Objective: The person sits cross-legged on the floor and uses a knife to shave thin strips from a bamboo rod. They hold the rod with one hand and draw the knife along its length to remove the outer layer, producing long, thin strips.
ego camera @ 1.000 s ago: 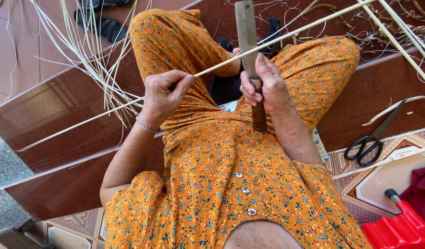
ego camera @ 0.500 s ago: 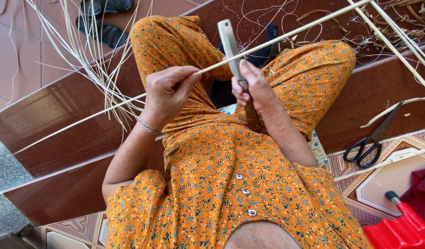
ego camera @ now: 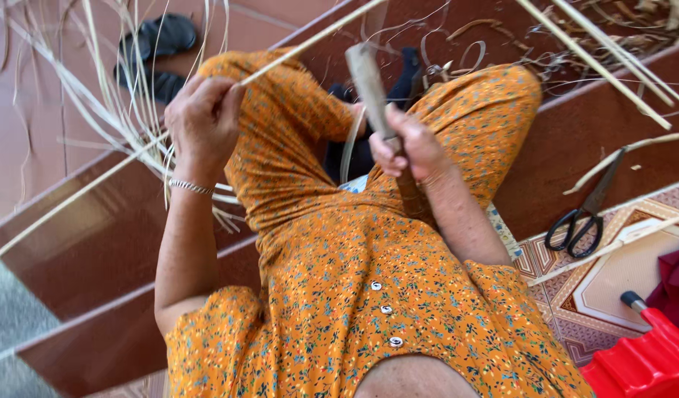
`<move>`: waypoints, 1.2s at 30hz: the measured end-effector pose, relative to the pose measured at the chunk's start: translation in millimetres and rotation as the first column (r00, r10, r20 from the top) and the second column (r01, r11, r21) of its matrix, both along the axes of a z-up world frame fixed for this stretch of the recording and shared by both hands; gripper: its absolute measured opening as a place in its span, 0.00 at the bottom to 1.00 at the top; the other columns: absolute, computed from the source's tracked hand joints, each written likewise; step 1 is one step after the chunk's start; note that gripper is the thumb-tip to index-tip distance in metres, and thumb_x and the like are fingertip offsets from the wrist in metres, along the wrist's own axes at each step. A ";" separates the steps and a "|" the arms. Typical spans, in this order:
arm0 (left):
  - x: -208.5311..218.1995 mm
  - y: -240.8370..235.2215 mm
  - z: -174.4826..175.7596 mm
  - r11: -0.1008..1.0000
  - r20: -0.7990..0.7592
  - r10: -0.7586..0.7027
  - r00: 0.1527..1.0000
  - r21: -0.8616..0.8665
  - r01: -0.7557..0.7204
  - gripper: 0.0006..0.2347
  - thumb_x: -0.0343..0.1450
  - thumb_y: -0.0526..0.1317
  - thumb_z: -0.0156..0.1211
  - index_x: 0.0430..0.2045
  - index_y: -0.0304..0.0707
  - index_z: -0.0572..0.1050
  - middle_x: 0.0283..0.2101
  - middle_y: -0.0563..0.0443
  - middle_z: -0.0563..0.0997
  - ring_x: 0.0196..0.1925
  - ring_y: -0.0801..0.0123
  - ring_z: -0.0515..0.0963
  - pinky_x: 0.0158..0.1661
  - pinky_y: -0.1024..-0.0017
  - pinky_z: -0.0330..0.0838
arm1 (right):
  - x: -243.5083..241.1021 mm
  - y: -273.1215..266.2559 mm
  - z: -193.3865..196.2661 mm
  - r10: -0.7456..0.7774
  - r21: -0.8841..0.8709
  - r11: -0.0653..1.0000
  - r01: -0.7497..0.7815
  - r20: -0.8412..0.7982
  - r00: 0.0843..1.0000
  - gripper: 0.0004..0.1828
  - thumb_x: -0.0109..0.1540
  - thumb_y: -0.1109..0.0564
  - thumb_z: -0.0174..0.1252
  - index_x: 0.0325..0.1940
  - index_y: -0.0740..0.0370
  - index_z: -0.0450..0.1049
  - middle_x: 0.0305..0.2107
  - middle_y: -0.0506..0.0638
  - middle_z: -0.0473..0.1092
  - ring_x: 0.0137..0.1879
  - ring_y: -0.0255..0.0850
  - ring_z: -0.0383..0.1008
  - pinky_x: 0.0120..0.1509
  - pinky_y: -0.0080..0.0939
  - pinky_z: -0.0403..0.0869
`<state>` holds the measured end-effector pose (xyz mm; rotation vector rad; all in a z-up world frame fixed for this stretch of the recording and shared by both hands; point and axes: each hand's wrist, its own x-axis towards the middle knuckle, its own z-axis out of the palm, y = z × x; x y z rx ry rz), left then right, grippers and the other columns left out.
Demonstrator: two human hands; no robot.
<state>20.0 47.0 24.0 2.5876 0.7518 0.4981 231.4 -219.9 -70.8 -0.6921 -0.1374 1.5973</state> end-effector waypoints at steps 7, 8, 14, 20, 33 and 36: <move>-6.0 -1.5 -4.0 0.993 -0.072 0.022 0.997 -0.114 -0.030 0.04 0.76 0.38 0.68 0.38 0.38 0.82 0.36 0.46 0.83 0.33 0.59 0.82 0.37 0.67 0.73 | -1.1 -1.6 10.2 -0.130 -0.032 0.991 0.134 0.106 0.986 0.29 0.75 0.45 0.43 0.76 0.63 0.57 0.21 0.48 0.67 0.21 0.33 0.64 0.25 0.32 0.67; -8.5 -2.4 -3.5 0.996 -0.069 0.012 0.998 -0.090 -0.018 0.04 0.77 0.38 0.67 0.38 0.38 0.82 0.36 0.46 0.83 0.35 0.60 0.83 0.38 0.68 0.74 | 3.0 -3.4 13.9 -0.157 -0.006 0.987 0.158 0.064 0.986 0.29 0.75 0.46 0.44 0.75 0.67 0.58 0.23 0.49 0.69 0.24 0.35 0.68 0.28 0.33 0.69; -23.9 2.5 -4.2 0.906 -0.160 0.046 0.986 -0.410 -0.109 0.05 0.76 0.37 0.66 0.39 0.34 0.83 0.30 0.50 0.83 0.29 0.76 0.78 0.31 0.77 0.71 | 28.2 -15.6 36.9 -0.110 -0.074 0.987 0.145 0.355 0.928 0.32 0.70 0.49 0.51 0.75 0.67 0.58 0.29 0.53 0.77 0.37 0.40 0.83 0.37 0.38 0.82; -55.1 -4.6 5.2 0.823 -0.100 0.057 0.993 -0.559 -0.104 0.06 0.76 0.36 0.64 0.37 0.29 0.82 0.31 0.54 0.83 0.31 0.85 0.76 0.33 0.81 0.71 | 29.6 8.1 43.5 -0.229 -0.002 0.972 0.234 0.205 0.952 0.37 0.68 0.61 0.54 0.81 0.65 0.51 0.28 0.53 0.74 0.31 0.38 0.79 0.35 0.38 0.81; -51.4 -36.1 19.6 0.811 -0.149 0.028 0.988 -0.575 -0.110 0.09 0.76 0.36 0.62 0.46 0.31 0.79 0.32 0.52 0.84 0.31 0.81 0.80 0.32 0.78 0.75 | -24.3 46.5 36.0 -0.058 -0.022 0.998 0.063 0.192 0.980 0.24 0.70 0.64 0.52 0.70 0.61 0.56 0.29 0.54 0.74 0.27 0.37 0.75 0.28 0.33 0.73; -20.4 -55.4 13.1 0.897 -0.027 -0.052 0.998 -0.441 0.035 0.05 0.75 0.34 0.64 0.42 0.32 0.80 0.35 0.46 0.83 0.33 0.69 0.81 0.35 0.72 0.75 | -44.9 52.0 39.8 0.005 -0.035 0.999 0.001 0.175 0.985 0.25 0.70 0.65 0.52 0.70 0.61 0.56 0.30 0.54 0.75 0.26 0.37 0.74 0.27 0.33 0.72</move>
